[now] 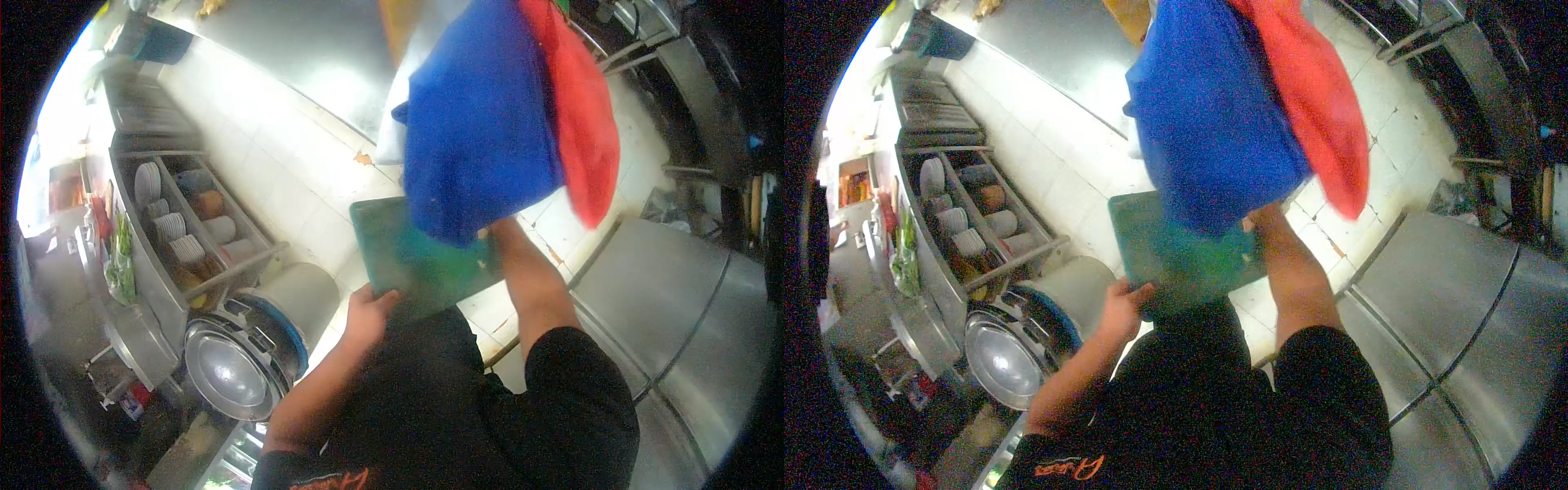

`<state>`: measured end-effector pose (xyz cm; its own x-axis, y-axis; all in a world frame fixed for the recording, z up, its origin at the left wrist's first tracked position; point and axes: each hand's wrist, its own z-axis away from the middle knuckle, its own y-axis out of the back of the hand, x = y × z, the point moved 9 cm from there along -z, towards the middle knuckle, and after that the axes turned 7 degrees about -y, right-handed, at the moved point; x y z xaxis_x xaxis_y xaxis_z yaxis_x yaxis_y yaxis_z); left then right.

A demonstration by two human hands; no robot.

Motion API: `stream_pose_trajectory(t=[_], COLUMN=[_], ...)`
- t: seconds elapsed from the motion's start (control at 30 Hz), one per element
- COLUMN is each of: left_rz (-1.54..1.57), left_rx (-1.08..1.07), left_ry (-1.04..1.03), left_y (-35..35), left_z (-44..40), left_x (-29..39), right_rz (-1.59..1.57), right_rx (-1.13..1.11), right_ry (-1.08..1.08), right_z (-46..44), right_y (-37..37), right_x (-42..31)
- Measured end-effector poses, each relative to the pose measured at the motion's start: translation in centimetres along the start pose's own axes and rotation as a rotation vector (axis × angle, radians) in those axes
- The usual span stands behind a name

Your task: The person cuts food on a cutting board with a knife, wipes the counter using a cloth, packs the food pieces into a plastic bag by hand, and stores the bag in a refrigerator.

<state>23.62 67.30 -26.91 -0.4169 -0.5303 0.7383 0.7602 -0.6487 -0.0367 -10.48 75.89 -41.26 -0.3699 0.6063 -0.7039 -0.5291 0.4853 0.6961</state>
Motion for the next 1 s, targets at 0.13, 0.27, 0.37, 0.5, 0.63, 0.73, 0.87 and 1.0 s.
stream_pose_trajectory(t=[0.13,0.27,0.37,0.5,0.63,0.73,0.87,1.0], left_rz=[0.232,0.239,0.229,0.211,0.282,0.28,0.206,0.256], left_rx=[0.102,0.115,0.1,0.053,0.057,0.02,-0.068,-0.071], left_ry=[0.031,-0.022,-0.038,-0.074,-0.092,-0.052,-0.019,-0.072], left_y=[1.3,2.4,3.2,4.5,4.7,3.3,2.6,3.6], left_z=[-0.1,-1.3,0.4,2.5,2.9,2.9,3.7,5.1], left_x=[0.0,-0.6,0.5,1.2,1.7,1.0,1.7,4.2], right_rz=[-0.308,-0.273,-0.074,0.191,0.155,-0.086,0.349,0.554], right_rx=[-0.049,-0.343,-0.404,-0.15,-0.042,-0.223,-0.07,-0.332], right_ry=[-0.116,-0.005,0.142,0.247,0.158,0.028,0.433,0.171], right_z=[5.1,13.5,11.4,4.9,5.5,11.0,11.0,5.1], right_y=[4.7,1.2,-2.4,-4.3,-0.3,-2.1,0.0,-1.7], right_x=[-4.3,-12.6,-11.2,0.2,-0.5,-5.8,-13.5,0.8])
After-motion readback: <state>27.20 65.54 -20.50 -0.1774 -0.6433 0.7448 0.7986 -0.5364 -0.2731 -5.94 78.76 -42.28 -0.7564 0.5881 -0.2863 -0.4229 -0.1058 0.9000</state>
